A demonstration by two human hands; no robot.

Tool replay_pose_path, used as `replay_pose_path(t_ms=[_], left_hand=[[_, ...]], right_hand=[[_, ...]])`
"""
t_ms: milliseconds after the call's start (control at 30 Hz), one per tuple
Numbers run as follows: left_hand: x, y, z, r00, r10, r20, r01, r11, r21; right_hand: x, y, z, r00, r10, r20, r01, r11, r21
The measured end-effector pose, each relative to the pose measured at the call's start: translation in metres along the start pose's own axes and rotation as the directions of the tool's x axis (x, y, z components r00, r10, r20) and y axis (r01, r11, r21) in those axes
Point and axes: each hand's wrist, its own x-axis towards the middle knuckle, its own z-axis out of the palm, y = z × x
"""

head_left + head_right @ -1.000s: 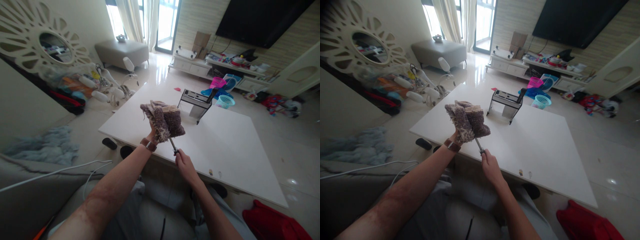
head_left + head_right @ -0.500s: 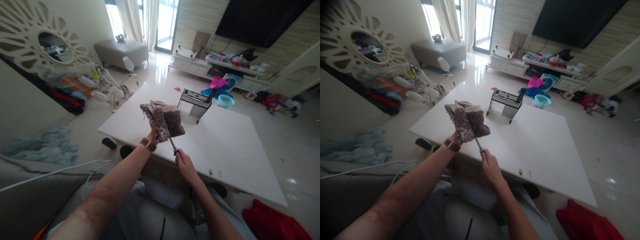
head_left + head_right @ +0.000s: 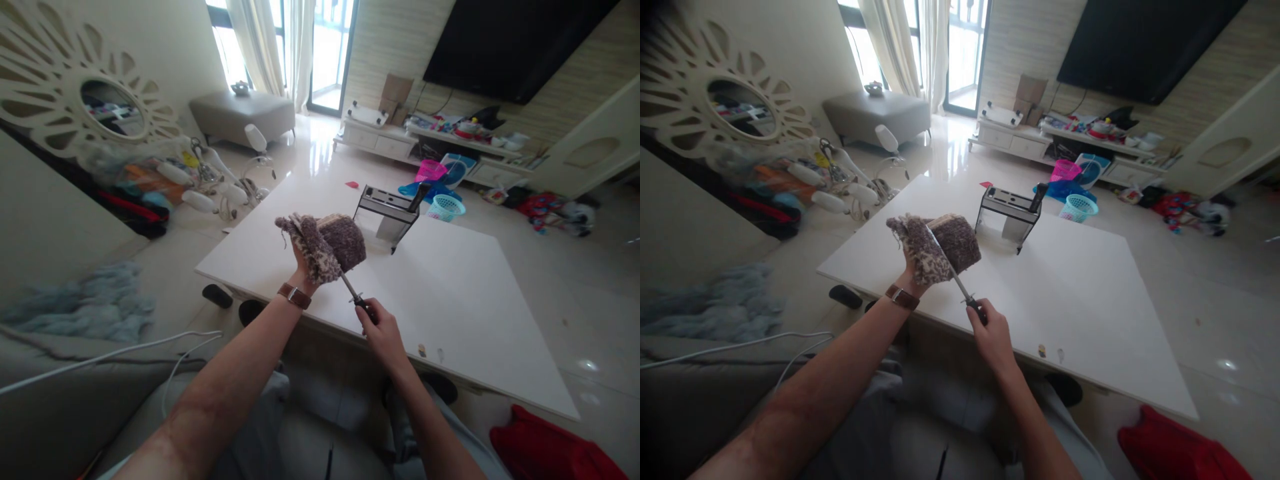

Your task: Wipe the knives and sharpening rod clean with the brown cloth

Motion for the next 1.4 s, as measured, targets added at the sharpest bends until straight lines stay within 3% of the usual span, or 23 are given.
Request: replay_pose_path(t_ms=[100, 267, 367, 500, 633, 700, 767, 867, 967, 1033, 1167, 1400], left_hand=[[0.0, 0.019, 0.008, 1.0, -0.004, 0.007, 0.004, 1.0, 0.017], [0.004, 0.053, -0.002, 0.982, 0.189, 0.009, -0.188, 0.981, -0.039], [0.003, 0.065, -0.013, 0.977, 0.213, 0.013, -0.212, 0.975, -0.064], [0.004, 0.069, -0.021, 0.987, 0.157, 0.028, -0.151, 0.977, -0.151], [0.007, 0.065, -0.018, 0.995, 0.077, 0.062, -0.061, 0.973, -0.222], [0.005, 0.061, -0.014, 0.994, 0.061, 0.086, -0.039, 0.972, -0.232], [0.003, 0.057, -0.01, 0.993, 0.016, 0.119, 0.013, 0.972, -0.235], [0.0, 0.052, -0.007, 0.982, -0.074, 0.175, 0.117, 0.961, -0.25], [-0.001, 0.047, -0.005, 0.969, -0.109, 0.223, 0.168, 0.949, -0.266], [-0.001, 0.044, -0.004, 0.96, -0.114, 0.255, 0.185, 0.943, -0.275], [-0.001, 0.041, 0.001, 0.956, -0.091, 0.279, 0.174, 0.941, -0.289], [-0.001, 0.046, -0.001, 0.949, -0.083, 0.304, 0.169, 0.949, -0.265]], right_hand=[[0.005, 0.004, -0.012, 0.998, 0.03, -0.054, -0.03, 1.0, 0.008], [0.011, 0.011, -0.033, 0.977, 0.018, -0.214, -0.012, 1.0, 0.025], [0.012, 0.015, -0.043, 0.935, 0.017, -0.354, -0.013, 1.0, 0.013], [0.017, 0.017, -0.069, 0.85, -0.029, -0.526, 0.01, 0.999, -0.038], [0.036, 0.002, -0.118, 0.758, -0.187, -0.625, 0.015, 0.962, -0.271], [0.052, -0.018, -0.149, 0.736, -0.35, -0.58, 0.032, 0.873, -0.487], [0.073, -0.044, -0.179, 0.76, -0.46, -0.46, 0.032, 0.733, -0.68], [0.107, -0.091, -0.211, 0.849, -0.452, -0.275, -0.011, 0.505, -0.863], [0.139, -0.131, -0.225, 0.914, -0.385, -0.124, -0.008, 0.287, -0.958], [0.156, -0.15, -0.227, 0.938, -0.341, -0.069, -0.004, 0.188, -0.982], [0.18, -0.17, -0.225, 0.966, -0.26, -0.01, 0.013, 0.086, -0.996], [0.199, -0.183, -0.226, 0.978, -0.207, -0.028, -0.01, 0.088, -0.996]])
